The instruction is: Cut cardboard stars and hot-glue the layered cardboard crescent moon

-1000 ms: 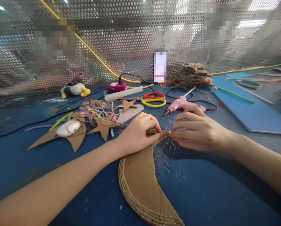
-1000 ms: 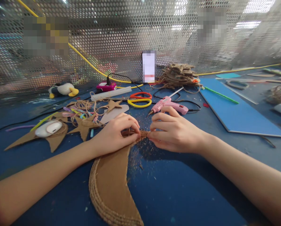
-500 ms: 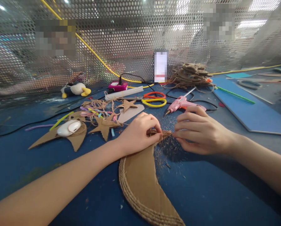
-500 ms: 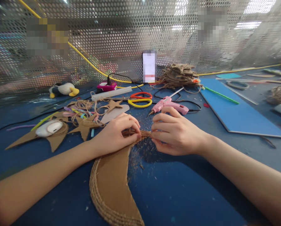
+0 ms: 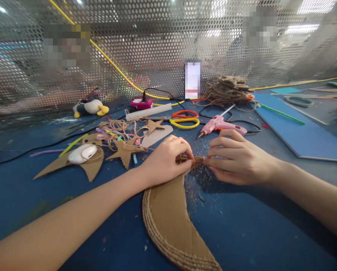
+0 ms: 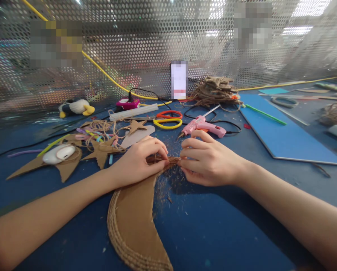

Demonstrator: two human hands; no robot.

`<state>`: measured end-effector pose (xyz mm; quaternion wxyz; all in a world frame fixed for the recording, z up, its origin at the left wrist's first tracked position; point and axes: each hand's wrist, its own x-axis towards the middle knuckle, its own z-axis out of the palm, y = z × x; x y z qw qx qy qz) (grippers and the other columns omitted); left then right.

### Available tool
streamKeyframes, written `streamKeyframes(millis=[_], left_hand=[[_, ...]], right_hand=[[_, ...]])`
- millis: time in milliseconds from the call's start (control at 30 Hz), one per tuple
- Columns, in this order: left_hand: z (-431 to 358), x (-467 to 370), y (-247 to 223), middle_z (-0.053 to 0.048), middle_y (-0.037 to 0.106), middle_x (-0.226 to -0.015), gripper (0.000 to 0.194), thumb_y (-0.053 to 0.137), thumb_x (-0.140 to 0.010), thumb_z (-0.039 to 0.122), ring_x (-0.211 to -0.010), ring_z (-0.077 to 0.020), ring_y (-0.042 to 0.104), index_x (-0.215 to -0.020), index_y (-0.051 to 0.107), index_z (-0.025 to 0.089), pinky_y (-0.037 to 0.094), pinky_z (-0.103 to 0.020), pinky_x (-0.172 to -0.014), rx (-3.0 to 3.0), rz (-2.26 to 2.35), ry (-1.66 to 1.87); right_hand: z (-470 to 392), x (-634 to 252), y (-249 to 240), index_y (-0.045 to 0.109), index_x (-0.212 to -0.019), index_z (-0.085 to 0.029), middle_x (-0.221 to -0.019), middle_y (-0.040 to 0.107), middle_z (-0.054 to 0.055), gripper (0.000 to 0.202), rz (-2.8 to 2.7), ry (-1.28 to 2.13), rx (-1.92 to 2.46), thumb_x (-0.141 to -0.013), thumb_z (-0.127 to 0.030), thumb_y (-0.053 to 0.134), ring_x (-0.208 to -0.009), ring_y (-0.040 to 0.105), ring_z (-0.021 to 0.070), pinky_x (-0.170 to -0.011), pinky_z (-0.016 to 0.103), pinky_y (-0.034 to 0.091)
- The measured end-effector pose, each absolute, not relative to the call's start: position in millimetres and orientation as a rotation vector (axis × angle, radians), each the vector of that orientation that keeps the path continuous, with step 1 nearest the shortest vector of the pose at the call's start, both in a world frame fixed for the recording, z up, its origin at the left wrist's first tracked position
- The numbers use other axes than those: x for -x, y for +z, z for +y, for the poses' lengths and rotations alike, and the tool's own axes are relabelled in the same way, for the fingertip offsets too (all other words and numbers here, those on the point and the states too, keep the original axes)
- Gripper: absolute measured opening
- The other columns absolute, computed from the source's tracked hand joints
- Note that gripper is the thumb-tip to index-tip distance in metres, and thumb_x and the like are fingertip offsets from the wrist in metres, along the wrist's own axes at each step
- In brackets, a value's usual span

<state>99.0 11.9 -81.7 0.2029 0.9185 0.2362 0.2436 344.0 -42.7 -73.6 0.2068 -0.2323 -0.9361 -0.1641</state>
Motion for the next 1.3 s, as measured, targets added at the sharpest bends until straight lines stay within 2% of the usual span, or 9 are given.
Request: streamKeyframes(millis=[333, 900, 1100, 1300], left_hand=[[12.2, -99.0, -82.1, -0.004, 0.069, -0.094, 0.003, 0.065, -0.087, 0.018, -0.097, -0.0216, 0.059, -0.085, 0.065, 0.020, 0.047, -0.038, -0.091, -2.561, 0.650, 0.681], [11.5, -99.1, -81.6, -0.003, 0.069, -0.094, 0.004, 0.064, -0.086, 0.016, -0.096, -0.0213, 0.059, -0.086, 0.065, 0.020, 0.048, -0.037, -0.089, -2.563, 0.664, 0.685], [11.9, -98.3, -81.8, -0.003, 0.069, -0.094, 0.004, 0.065, -0.086, 0.017, -0.097, -0.0210, 0.059, -0.087, 0.065, 0.020, 0.048, -0.037, -0.089, -2.565, 0.647, 0.688], [12.4, -98.6, -82.0, -0.003, 0.069, -0.093, 0.004, 0.066, -0.086, 0.017, -0.095, -0.0213, 0.059, -0.086, 0.065, 0.021, 0.048, -0.037, -0.088, -2.557, 0.643, 0.682]], right_hand=[[-44.1, -341.4, -73.6, 0.066, -0.096, -0.023, -0.088, 0.072, 0.003, 0.011, -2.573, -0.481, 0.635, -0.094, -0.016, 0.058, -0.094, 0.062, 0.0210, -0.089, 0.041, 0.047], [-42.8, -338.5, -74.1, 0.067, -0.097, -0.020, -0.092, 0.072, 0.005, 0.013, -2.625, -0.345, 0.738, -0.097, -0.016, 0.055, -0.097, 0.059, 0.0219, -0.093, 0.041, 0.044], [-42.9, -338.1, -75.0, 0.068, -0.109, -0.020, -0.098, 0.072, 0.006, 0.020, -2.604, -0.211, 0.761, -0.096, -0.015, 0.053, -0.100, 0.059, 0.0230, -0.093, 0.043, 0.044], [-42.3, -338.5, -74.8, 0.069, -0.109, -0.019, -0.098, 0.072, 0.007, 0.021, -2.595, -0.202, 0.763, -0.095, -0.015, 0.053, -0.098, 0.059, 0.0236, -0.093, 0.043, 0.044]])
